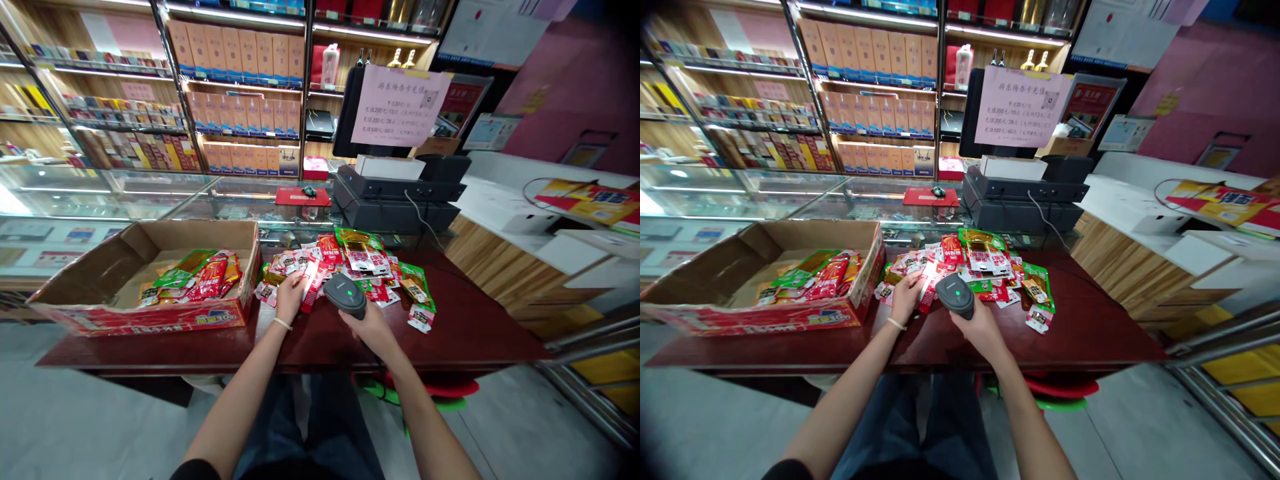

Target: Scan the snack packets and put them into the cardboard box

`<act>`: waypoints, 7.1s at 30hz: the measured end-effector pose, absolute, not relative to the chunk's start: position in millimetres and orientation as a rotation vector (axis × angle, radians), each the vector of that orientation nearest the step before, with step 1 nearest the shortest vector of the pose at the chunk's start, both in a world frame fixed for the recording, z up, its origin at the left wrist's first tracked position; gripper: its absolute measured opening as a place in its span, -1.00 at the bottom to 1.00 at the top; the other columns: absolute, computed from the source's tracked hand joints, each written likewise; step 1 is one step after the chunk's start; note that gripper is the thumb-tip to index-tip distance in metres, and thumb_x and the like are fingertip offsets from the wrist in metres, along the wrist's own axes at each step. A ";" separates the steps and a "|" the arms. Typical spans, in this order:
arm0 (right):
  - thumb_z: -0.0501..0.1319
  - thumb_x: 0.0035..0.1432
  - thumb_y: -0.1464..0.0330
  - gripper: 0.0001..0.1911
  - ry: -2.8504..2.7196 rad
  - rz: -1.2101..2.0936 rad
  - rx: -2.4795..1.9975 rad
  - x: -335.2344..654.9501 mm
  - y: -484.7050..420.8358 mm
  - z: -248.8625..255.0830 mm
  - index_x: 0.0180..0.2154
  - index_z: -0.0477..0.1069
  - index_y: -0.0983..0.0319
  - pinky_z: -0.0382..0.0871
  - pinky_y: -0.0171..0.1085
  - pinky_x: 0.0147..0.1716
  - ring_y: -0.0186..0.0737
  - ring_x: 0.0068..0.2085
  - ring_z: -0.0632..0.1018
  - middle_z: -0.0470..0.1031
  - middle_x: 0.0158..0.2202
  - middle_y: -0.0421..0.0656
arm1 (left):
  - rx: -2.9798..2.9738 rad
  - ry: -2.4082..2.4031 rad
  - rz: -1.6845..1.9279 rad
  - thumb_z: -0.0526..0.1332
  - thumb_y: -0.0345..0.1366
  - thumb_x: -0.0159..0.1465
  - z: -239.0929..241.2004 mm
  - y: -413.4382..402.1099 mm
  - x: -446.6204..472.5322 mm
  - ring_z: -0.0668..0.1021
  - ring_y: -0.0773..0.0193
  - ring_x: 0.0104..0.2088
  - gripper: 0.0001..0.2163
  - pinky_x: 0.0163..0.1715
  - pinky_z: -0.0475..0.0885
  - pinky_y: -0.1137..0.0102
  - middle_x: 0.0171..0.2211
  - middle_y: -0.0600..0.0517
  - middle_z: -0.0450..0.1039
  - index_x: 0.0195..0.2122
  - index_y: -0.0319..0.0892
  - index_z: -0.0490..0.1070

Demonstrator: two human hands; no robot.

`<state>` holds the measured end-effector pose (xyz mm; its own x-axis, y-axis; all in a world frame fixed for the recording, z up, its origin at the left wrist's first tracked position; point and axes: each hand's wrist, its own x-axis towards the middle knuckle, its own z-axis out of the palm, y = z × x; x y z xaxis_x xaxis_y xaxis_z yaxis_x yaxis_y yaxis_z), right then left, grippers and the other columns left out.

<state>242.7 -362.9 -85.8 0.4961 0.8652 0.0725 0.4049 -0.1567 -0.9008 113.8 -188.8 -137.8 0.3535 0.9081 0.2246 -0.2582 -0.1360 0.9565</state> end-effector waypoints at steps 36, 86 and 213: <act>0.28 0.10 0.12 -0.73 -1.197 0.628 -1.610 184.3 -303.7 -53.2 -0.41 0.34 0.17 0.28 -0.28 -0.58 -0.25 -0.70 0.39 0.32 -0.75 -0.31 | 2.256 1.415 1.126 0.16 -0.20 0.30 -16.9 -114.0 -118.1 0.64 0.13 -0.09 -0.70 -0.03 0.50 0.31 -0.10 -0.04 0.63 0.00 -0.13 0.52; 0.31 0.02 0.10 -0.67 -0.645 0.246 -1.820 354.0 -508.4 -82.9 -0.51 0.25 0.12 0.27 -0.29 -0.64 -0.23 -0.73 0.38 0.30 -0.78 -0.30 | 2.444 0.411 0.645 0.11 -0.44 0.29 -145.3 -294.6 234.7 0.60 0.09 -0.09 -0.72 -0.05 0.45 0.27 -0.08 -0.12 0.57 0.00 -0.14 0.42; 0.28 0.06 0.10 -0.64 -0.760 0.402 -1.765 339.9 -462.6 -71.2 -0.60 0.30 0.15 0.24 -0.29 -0.66 -0.26 -0.73 0.35 0.30 -0.79 -0.24 | 1.227 0.646 1.096 0.36 -0.05 0.13 -122.6 -243.6 226.8 0.54 0.32 -0.47 -0.63 -0.48 0.47 0.45 -0.37 0.04 0.54 -0.17 -0.22 0.47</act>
